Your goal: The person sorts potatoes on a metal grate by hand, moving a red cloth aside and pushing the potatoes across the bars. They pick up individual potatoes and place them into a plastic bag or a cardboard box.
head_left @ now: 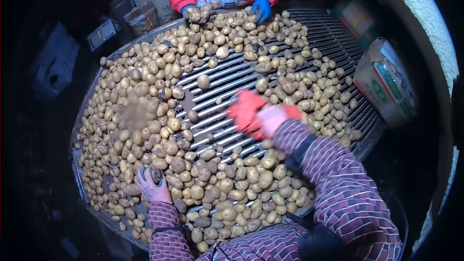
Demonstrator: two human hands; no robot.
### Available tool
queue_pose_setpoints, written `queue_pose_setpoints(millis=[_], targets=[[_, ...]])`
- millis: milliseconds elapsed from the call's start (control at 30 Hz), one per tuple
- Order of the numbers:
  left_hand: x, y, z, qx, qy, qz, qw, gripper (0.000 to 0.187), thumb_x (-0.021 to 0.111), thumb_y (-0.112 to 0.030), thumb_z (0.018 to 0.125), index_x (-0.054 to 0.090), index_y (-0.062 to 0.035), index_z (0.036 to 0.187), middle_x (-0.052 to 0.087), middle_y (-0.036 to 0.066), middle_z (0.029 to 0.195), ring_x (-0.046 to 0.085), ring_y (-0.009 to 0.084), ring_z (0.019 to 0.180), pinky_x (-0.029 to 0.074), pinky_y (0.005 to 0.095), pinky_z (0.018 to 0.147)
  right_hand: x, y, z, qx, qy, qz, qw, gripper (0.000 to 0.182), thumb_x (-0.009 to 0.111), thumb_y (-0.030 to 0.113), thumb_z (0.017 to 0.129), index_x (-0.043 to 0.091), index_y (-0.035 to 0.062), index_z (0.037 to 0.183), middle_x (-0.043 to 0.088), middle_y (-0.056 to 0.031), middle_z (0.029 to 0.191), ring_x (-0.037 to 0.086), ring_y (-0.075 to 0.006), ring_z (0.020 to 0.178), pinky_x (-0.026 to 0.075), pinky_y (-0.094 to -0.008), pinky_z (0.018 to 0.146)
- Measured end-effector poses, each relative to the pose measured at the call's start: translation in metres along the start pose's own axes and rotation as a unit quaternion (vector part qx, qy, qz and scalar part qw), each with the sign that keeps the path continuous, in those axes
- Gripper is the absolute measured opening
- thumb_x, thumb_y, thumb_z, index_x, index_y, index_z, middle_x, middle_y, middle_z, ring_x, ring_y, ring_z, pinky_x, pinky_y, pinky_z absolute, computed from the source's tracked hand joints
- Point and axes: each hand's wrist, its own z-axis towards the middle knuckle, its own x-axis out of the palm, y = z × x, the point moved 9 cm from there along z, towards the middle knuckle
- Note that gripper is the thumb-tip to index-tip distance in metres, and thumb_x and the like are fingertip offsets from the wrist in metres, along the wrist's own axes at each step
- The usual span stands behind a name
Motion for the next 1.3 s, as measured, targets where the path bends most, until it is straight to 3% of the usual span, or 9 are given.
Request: queue_pose_setpoints(millis=[233, 333, 567, 733, 867, 1033, 1100, 1167, 1300], targets=[[0.002, -0.005, 0.006, 0.012, 0.011, 0.001, 1.0, 0.051, 0.074, -0.01, 0.067, 0.055, -0.0048, 0.114, 0.049, 0.018, 0.124, 0.044, 0.0406, 0.116, 0.037, 0.0502, 0.099, 0.024, -0.165, 0.073, 0.317, -0.125, -0.1, 0.935, 0.018, 0.05, 0.017, 0.087, 0.064, 0.0104, 0.095, 0.058, -0.0091, 0.098, 0.063, -0.0239, 0.082, 0.055, -0.0356, 0.066], [0.002, -0.012, 0.008, 0.019, -0.008, 0.005, 1.0, 0.049, 0.073, -0.009, 0.067, 0.055, -0.0042, 0.113, 0.051, 0.018, 0.122, 0.044, 0.0408, 0.116, 0.037, 0.0511, 0.099, 0.028, -0.211, 0.11, 0.439, -0.14, 0.083, 0.884, 0.017, 0.051, 0.016, 0.089, 0.059, 0.007, 0.101, 0.059, -0.0139, 0.103, 0.065, -0.0267, 0.092, 0.054, -0.0386, 0.072], [0.007, -0.014, 0.009, 0.016, -0.038, -0.02, 0.999, 0.046, 0.074, -0.013, 0.068, 0.058, -0.0066, 0.11, 0.052, 0.016, 0.121, 0.049, 0.0374, 0.112, 0.04, 0.049, 0.094, -0.033, 0.022, 0.172, 0.115, -0.106, 0.214, 0.964, 0.027, 0.049, 0.018, 0.088, 0.058, 0.004, 0.109, 0.062, -0.0186, 0.104, 0.064, -0.0313, 0.093, 0.052, -0.0406, 0.08], [0.007, -0.003, 0.008, 0.03, -0.034, -0.033, 0.998, 0.044, 0.075, -0.017, 0.068, 0.059, -0.0075, 0.108, 0.053, 0.016, 0.12, 0.049, 0.0371, 0.111, 0.041, 0.0479, 0.094, -0.012, 0.159, 0.077, -0.098, 0.018, 0.206, 0.973, 0.031, 0.051, 0.02, 0.087, 0.062, 0.0028, 0.11, 0.064, -0.0205, 0.103, 0.064, -0.0313, 0.095, 0.051, -0.0408, 0.081], [0.005, 0.001, 0.006, -0.038, -0.01, -0.031, 0.999, 0.045, 0.075, -0.019, 0.067, 0.06, -0.0091, 0.108, 0.052, 0.017, 0.118, 0.051, 0.0381, 0.106, 0.042, 0.0468, 0.091, 0.031, 0.005, 0.0, -0.004, -0.003, 0.019, 1.0, 0.029, 0.047, 0.013, 0.087, 0.062, 0.0008, 0.108, 0.063, -0.0209, 0.101, 0.065, -0.0307, 0.092, 0.053, -0.041, 0.079], [-0.007, -0.045, -0.005, -0.018, 0.034, -0.188, 0.981, 0.04, 0.076, -0.015, 0.067, 0.061, -0.0052, 0.103, 0.056, 0.016, 0.104, 0.055, 0.0334, 0.099, 0.045, 0.0408, 0.087, -0.05, -0.133, -0.038, 0.281, -0.158, 0.299, 0.898, 0.028, 0.059, 0.023, 0.082, 0.063, 0.0024, 0.101, 0.064, -0.0257, 0.1, 0.061, -0.04, 0.097, 0.049, -0.0485, 0.08], [-0.019, -0.047, -0.022, -0.026, 0.026, -0.257, 0.966, 0.037, 0.076, -0.011, 0.068, 0.061, -0.0031, 0.101, 0.057, 0.015, 0.103, 0.056, 0.0316, 0.098, 0.046, 0.0381, 0.087, -0.119, -0.075, -0.079, 0.173, -0.277, 0.473, 0.819, 0.023, 0.057, 0.022, 0.083, 0.063, 0.0046, 0.097, 0.067, -0.0187, 0.093, 0.066, -0.0334, 0.087, 0.053, -0.0436, 0.068], [-0.049, -0.046, -0.037, -0.029, -0.016, -0.311, 0.95, 0.033, 0.074, -0.004, 0.071, 0.06, -0.0009, 0.101, 0.057, 0.014, 0.104, 0.056, 0.0279, 0.097, 0.046, 0.0358, 0.088, -0.099, 0.043, -0.077, -0.039, 0.064, 0.158, 0.985, 0.026, 0.053, 0.026, 0.085, 0.067, 0.0134, 0.103, 0.066, -0.01, 0.101, 0.064, -0.0209, 0.085, 0.05, -0.0347, 0.071], [-0.079, 0.024, -0.075, -0.101, -0.11, -0.252, 0.956, 0.04, 0.069, 0.003, 0.074, 0.057, -0.0001, 0.112, 0.055, 0.013, 0.112, 0.054, 0.0263, 0.104, 0.043, 0.0362, 0.092, -0.049, 0.247, -0.173, -0.361, -0.141, 0.203, 0.899, 0.034, 0.057, 0.026, 0.077, 0.063, 0.014, 0.108, 0.054, -0.011, 0.114, 0.051, -0.0317, 0.108, 0.043, -0.0415, 0.09]])
